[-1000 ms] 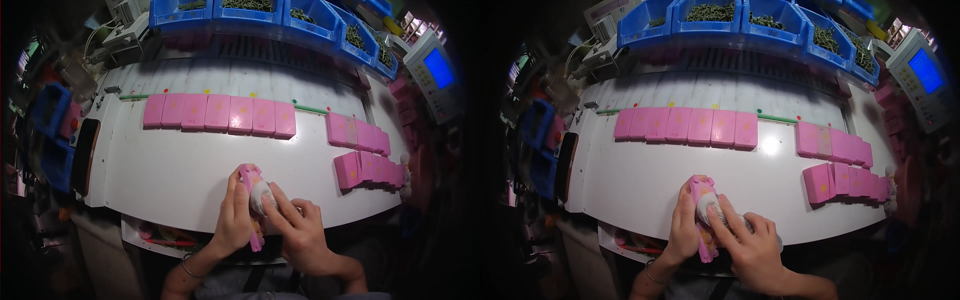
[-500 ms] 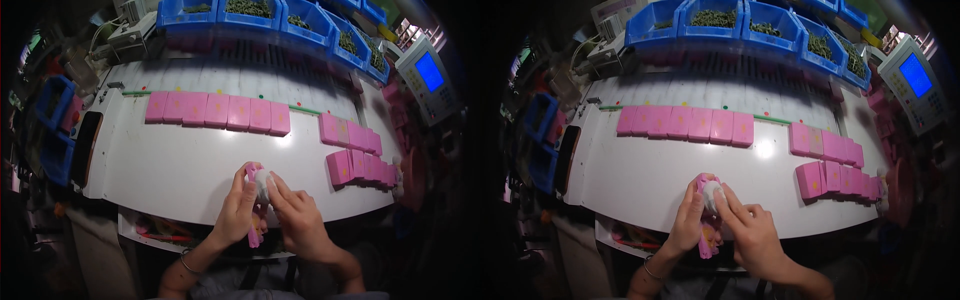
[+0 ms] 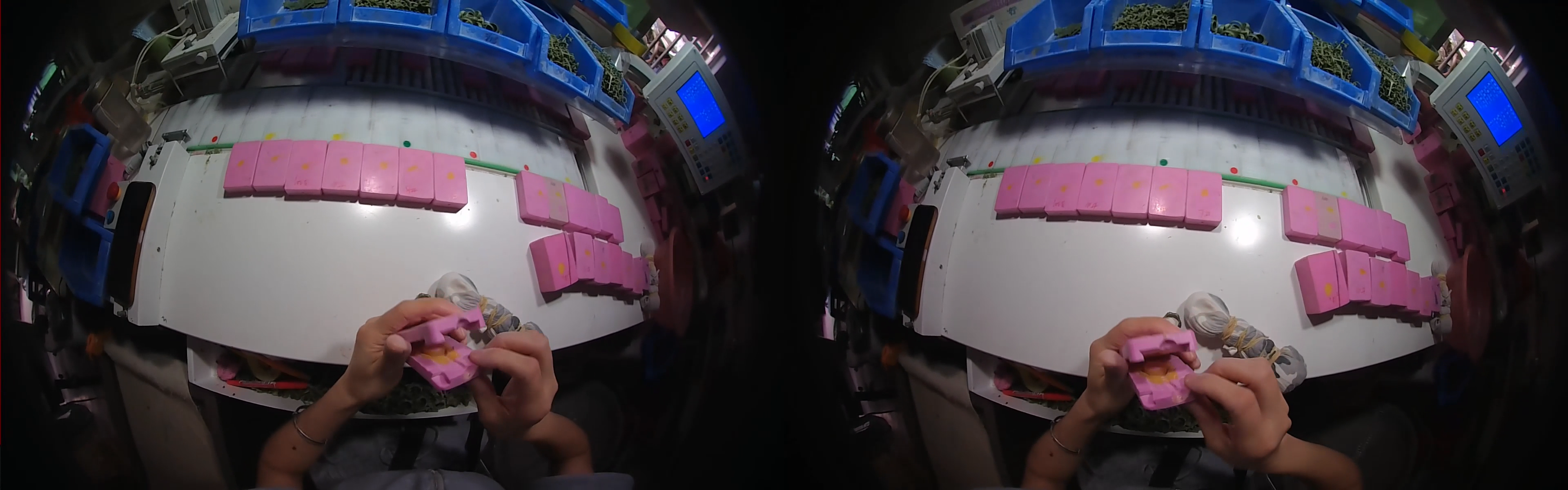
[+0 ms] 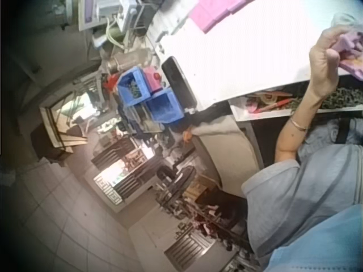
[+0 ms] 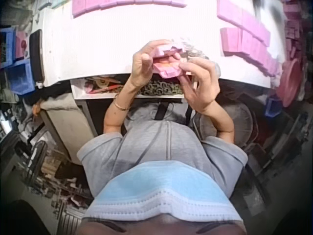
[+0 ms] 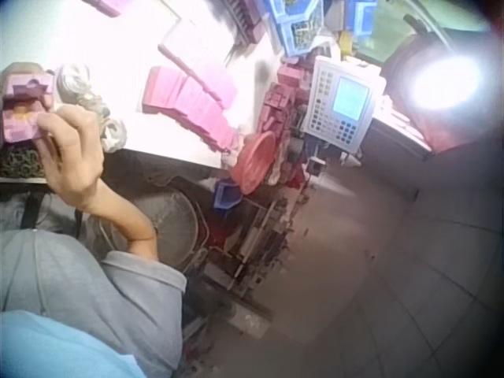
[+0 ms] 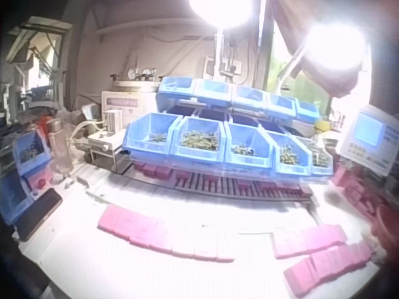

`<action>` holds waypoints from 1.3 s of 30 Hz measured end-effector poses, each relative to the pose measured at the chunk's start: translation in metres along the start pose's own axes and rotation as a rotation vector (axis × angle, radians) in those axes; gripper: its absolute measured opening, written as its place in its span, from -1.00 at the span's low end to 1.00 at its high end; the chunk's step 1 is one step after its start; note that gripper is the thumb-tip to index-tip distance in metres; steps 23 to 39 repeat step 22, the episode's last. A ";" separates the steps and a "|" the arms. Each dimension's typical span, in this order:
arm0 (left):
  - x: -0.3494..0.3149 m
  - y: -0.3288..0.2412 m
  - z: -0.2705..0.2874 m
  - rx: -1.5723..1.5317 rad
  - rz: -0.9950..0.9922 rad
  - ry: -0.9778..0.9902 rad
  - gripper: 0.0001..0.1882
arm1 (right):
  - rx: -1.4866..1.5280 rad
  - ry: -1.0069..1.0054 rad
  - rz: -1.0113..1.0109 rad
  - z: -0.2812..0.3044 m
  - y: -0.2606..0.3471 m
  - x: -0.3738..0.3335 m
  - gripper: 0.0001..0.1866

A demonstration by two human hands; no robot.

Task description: The person repeatedly picks up pink rectangular blocks, inserts small green metal rings into circular indentations, and wipes the blocks with a white cloth. The person places the blocks back on the table in rows. The workspace includes blue bins filled with metal rings and a digital display on the right.

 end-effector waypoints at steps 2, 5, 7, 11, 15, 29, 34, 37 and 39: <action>-0.001 0.001 -0.001 0.076 0.013 0.028 -0.24 | -0.037 -0.057 -0.044 0.002 -0.001 0.001 -0.55; -0.001 0.003 -0.005 0.143 0.015 0.090 -0.37 | 0.123 -0.113 -0.244 0.000 -0.009 0.001 -0.51; -0.003 0.003 0.003 0.272 0.042 0.066 -0.38 | 0.334 -0.022 -0.450 -0.004 -0.013 0.011 -0.52; -0.001 -0.010 -0.001 0.333 -0.038 -0.044 -0.51 | 0.248 0.116 -0.325 0.000 -0.016 0.020 -0.62; 0.006 -0.028 -0.015 0.308 -0.149 -0.112 -0.58 | 0.199 0.120 -0.294 0.005 -0.017 0.023 -0.65; 0.018 -0.022 -0.020 0.188 -0.018 -0.105 -0.70 | 0.256 0.122 -0.309 0.014 -0.032 0.019 -0.47; 0.018 -0.022 -0.020 0.188 -0.018 -0.105 -0.70 | 0.256 0.122 -0.309 0.014 -0.032 0.019 -0.47; 0.018 -0.022 -0.020 0.188 -0.018 -0.105 -0.70 | 0.256 0.122 -0.309 0.014 -0.032 0.019 -0.47; 0.018 -0.022 -0.020 0.188 -0.018 -0.105 -0.70 | 0.256 0.122 -0.309 0.014 -0.032 0.019 -0.47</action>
Point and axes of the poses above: each hand's wrist, its own x-axis towards the middle knuckle, its own z-axis out of the back of the hand, y = z × x, the point moved 4 cm from there along x, towards the middle knuckle, and after that the axes turned 8 degrees about -x, right-handed, at the moved point
